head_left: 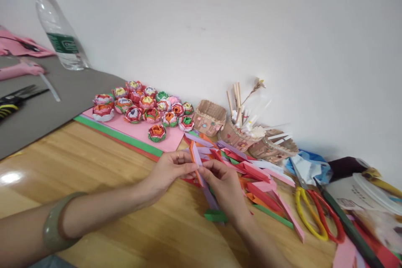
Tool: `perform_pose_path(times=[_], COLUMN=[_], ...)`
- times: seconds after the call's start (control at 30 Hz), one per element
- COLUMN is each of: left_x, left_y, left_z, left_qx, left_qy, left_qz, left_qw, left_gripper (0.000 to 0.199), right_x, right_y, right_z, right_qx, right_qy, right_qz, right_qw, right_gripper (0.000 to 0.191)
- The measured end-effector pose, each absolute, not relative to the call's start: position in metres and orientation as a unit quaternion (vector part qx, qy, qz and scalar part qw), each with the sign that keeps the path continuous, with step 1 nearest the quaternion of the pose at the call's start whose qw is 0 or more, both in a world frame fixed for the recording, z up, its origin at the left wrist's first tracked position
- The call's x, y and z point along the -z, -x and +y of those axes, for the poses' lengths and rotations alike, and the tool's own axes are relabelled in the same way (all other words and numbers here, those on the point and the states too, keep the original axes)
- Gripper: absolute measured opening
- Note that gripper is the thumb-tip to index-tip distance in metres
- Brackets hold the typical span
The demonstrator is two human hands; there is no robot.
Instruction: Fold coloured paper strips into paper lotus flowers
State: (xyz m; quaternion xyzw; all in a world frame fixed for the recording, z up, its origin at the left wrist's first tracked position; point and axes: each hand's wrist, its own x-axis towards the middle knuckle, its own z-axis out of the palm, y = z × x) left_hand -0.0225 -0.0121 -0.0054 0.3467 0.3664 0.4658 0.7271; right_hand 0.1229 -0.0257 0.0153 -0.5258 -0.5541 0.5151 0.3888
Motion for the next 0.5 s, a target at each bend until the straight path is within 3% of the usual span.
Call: perform_pose_path(times=[0.5], left_x=[0.003], left_y=[0.026], left_z=[-0.009], left_qx=[-0.416], left_qy=[-0.426], left_qz=[0.425], left_qw=[0.682], left_gripper=[0.013], right_x=[-0.014], right_y=[-0.118], right_z=[-0.04], right_qx=[-0.432], right_qy=[0.528], right_qz=[-0.662], right_qw=[0.31], right_gripper=[0.022])
